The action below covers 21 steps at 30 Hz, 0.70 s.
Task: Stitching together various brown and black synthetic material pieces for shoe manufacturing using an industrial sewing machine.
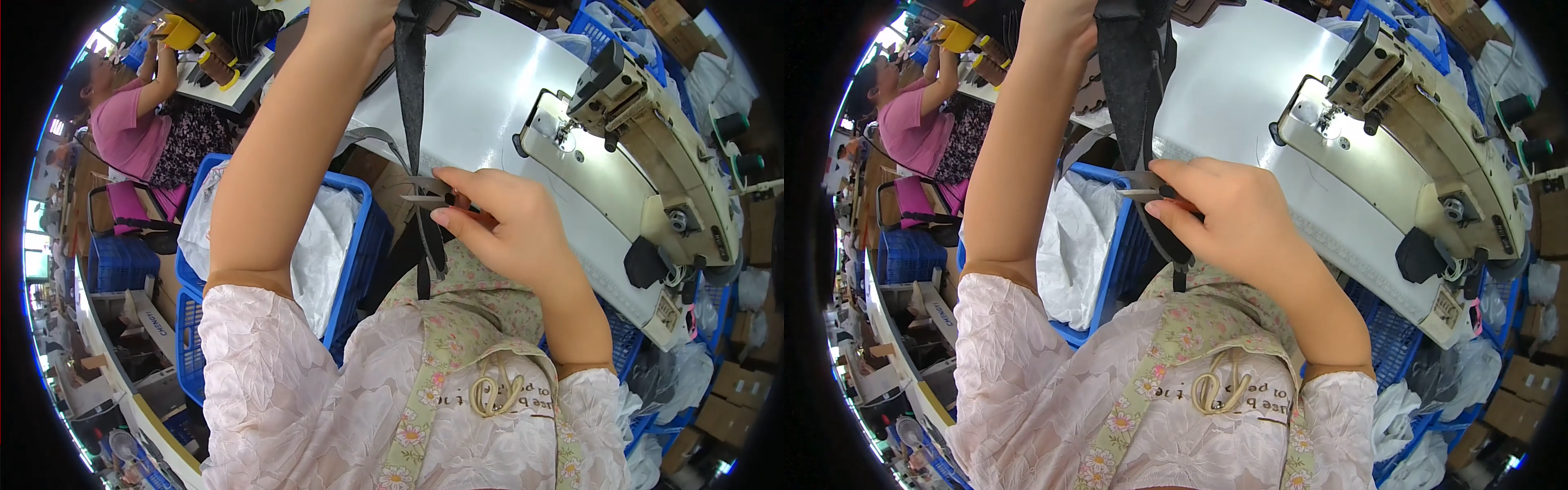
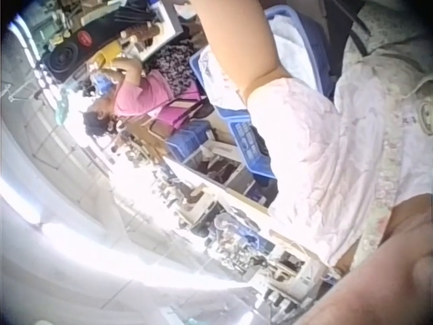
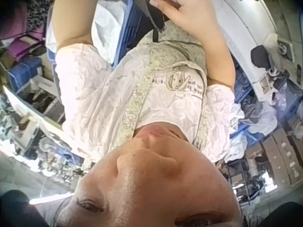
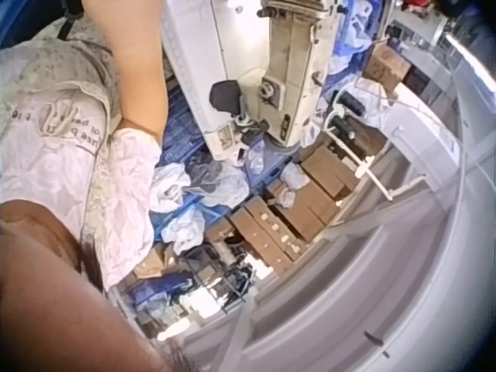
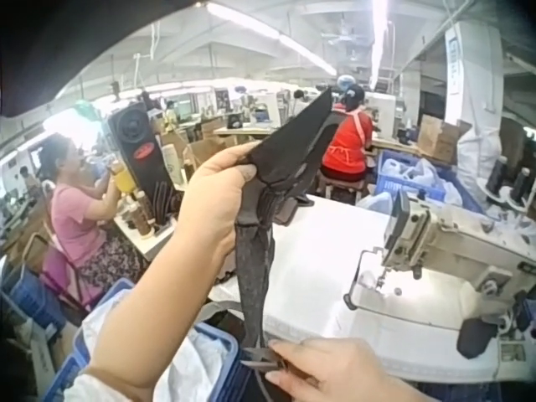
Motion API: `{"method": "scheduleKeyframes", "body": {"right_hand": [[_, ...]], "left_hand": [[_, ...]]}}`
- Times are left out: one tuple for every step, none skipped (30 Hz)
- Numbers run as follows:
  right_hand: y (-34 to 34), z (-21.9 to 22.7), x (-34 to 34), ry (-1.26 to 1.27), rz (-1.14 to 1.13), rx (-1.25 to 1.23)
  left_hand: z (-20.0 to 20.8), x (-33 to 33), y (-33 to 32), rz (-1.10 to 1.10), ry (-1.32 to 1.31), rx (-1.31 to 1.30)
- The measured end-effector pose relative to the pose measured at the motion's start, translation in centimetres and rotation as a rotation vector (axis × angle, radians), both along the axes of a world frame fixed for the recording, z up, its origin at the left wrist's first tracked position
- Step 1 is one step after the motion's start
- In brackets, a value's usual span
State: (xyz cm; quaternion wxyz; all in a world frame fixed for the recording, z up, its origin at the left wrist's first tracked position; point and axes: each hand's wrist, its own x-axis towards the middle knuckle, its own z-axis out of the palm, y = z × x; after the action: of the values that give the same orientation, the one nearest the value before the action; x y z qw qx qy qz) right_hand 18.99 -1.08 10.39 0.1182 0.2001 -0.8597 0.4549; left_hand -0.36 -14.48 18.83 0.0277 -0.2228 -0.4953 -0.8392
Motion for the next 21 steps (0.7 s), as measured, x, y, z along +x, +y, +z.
{"method": "scheduleKeyframes", "body": {"right_hand": [[-0.1, 0.4, 0.2, 0.085, -0.031, 0.138], [-0.2, 0.8, 0.3, 0.171, -0.061, 0.277], [-0.4, 1.1, 0.5, 0.171, -0.061, 0.279], [-0.6, 1.4, 0.7, 0.213, -0.094, 0.359], [-0.7, 1.7, 1.0, 0.255, -0.128, 0.439], [-0.8, 2.1, 1.2, 0.257, -0.125, 0.441], [-0.8, 2.4, 1.4, 0.272, -0.140, 0.474], [-0.8, 2.7, 1.6, 0.287, -0.155, 0.506], [-0.7, 2.7, 1.7, 0.288, -0.157, 0.509], [-0.6, 2.8, 1.9, 0.250, -0.163, 0.459], [-0.4, 2.8, 2.0, 0.213, -0.170, 0.409], [-0.3, 2.8, 2.0, 0.215, -0.167, 0.410], [-0.2, 2.7, 2.1, 0.164, -0.174, 0.354], [-0.2, 2.6, 2.1, 0.113, -0.181, 0.298], [-0.1, 2.6, 2.0, 0.113, -0.183, 0.300], [0.0, 2.6, 1.8, 0.076, -0.189, 0.259], [0.0, 2.6, 1.7, 0.038, -0.195, 0.218], [0.0, 2.6, 1.5, 0.039, -0.197, 0.220], [0.1, 2.6, 1.3, 0.027, -0.172, 0.204], [0.1, 2.6, 1.1, 0.015, -0.146, 0.188], [0.1, 2.5, 0.9, 0.016, -0.146, 0.189]], "left_hand": [[0.0, 0.1, 0.1, -0.027, 0.000, 0.015], [0.1, 0.3, 0.2, -0.024, 0.000, 0.017], [0.5, 1.0, 0.4, 0.002, -0.044, -0.009], [0.8, 1.4, 0.6, 0.027, -0.088, -0.035], [0.5, 1.2, 0.7, 0.027, -0.088, -0.033], [0.4, 1.1, 0.8, 0.030, -0.068, -0.007], [0.3, 1.0, 0.8, 0.034, -0.047, 0.019], [0.1, 1.1, 0.7, 0.036, -0.046, 0.022], [0.4, 2.0, 0.7, 0.014, -0.029, 0.012], [0.5, 2.5, 0.7, -0.007, -0.012, 0.002], [0.4, 2.0, 0.9, -0.009, -0.012, 0.004], [0.4, 1.4, 0.9, -0.013, -0.023, 0.017], [0.4, 1.1, 0.9, -0.017, -0.035, 0.030], [0.2, 0.9, 0.7, -0.013, -0.034, 0.032], [0.2, 0.9, 0.8, -0.017, -0.034, 0.033], [0.2, 0.9, 0.8, -0.021, -0.035, 0.034], [0.2, 0.9, 0.8, -0.021, -0.035, 0.036], [0.2, 0.8, 0.8, -0.028, -0.034, 0.030], [0.1, 0.7, 0.8, -0.035, -0.034, 0.024], [0.1, 0.6, 0.8, -0.036, -0.033, 0.026], [-0.1, 0.4, 0.9, -0.047, -0.016, 0.035]]}}
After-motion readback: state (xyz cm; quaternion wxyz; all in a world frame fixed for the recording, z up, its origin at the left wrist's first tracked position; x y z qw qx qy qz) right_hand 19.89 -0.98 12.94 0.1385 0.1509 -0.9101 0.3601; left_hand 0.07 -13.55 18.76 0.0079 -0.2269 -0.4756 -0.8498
